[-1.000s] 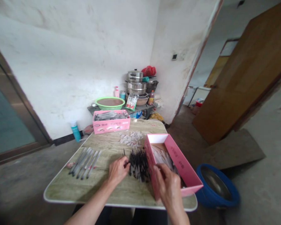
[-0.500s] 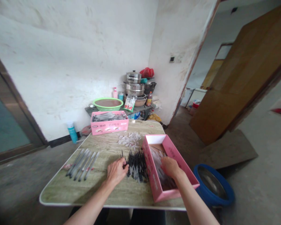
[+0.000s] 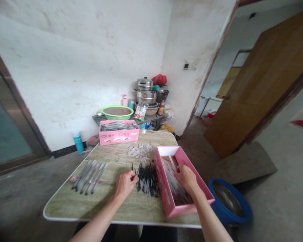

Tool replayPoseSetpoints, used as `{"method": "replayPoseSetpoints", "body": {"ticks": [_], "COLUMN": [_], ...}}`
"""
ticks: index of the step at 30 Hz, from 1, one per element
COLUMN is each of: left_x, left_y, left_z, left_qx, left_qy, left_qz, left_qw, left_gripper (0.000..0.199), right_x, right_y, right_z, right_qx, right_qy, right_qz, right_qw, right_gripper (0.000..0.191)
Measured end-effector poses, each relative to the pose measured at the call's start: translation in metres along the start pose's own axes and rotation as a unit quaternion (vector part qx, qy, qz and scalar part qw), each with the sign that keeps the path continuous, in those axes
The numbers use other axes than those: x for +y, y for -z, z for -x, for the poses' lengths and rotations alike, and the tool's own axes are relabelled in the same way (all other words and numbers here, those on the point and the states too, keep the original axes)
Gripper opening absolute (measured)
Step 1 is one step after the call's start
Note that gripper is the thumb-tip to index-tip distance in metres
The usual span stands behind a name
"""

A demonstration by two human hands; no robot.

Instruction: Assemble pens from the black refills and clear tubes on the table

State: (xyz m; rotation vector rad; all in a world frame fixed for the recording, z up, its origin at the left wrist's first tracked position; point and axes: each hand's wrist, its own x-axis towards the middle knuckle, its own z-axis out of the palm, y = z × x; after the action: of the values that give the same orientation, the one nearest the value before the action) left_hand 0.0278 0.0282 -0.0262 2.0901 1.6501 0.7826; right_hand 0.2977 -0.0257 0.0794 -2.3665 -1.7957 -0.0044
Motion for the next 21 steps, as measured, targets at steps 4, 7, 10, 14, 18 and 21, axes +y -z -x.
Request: {"method": "replayPoseSetpoints", "body": {"ticks": [4, 7, 10, 14, 18, 21], "left_x": [-0.006, 0.002, 0.015, 0.029, 0.033, 0.034], "left_y": [0.002, 0.011, 0.021, 0.034, 0.040, 0.040], "left_z": [-0.002, 0.004, 0.018, 0.037, 0.045, 0.047], "left_qx": [0.020, -0.059, -0.158, -0.220, -0.241, -0.244], "left_qy": [-0.027, -0.013, -0.003, -0.003, -0.015, -0.025], "left_qz": [0.211, 0.381, 0.488, 0.541, 0.542, 0.537], "left_qw": [0.977, 0.923, 0.858, 0.812, 0.805, 0.807], "left_gripper": [0.025, 0.031, 0.034, 0.033, 0.031, 0.030], "right_x": [-0.032, -0.067, -0.094, -0.105, -0.102, -0.103], "right_y": [0.022, 0.026, 0.020, 0.013, 0.011, 0.012], "right_z": [0.032, 0.060, 0.071, 0.061, 0.051, 0.053], "right_qx": [-0.016, -0.077, -0.039, 0.076, 0.077, 0.067], "right_qy": [0.038, 0.017, -0.001, -0.047, -0.053, -0.043], "right_qz": [-0.314, -0.633, -0.712, -0.738, -0.746, -0.746], "right_qw": [0.948, 0.770, 0.701, 0.669, 0.659, 0.662], "right_gripper": [0.024, 0.030, 0.031, 0.029, 0.029, 0.027]}}
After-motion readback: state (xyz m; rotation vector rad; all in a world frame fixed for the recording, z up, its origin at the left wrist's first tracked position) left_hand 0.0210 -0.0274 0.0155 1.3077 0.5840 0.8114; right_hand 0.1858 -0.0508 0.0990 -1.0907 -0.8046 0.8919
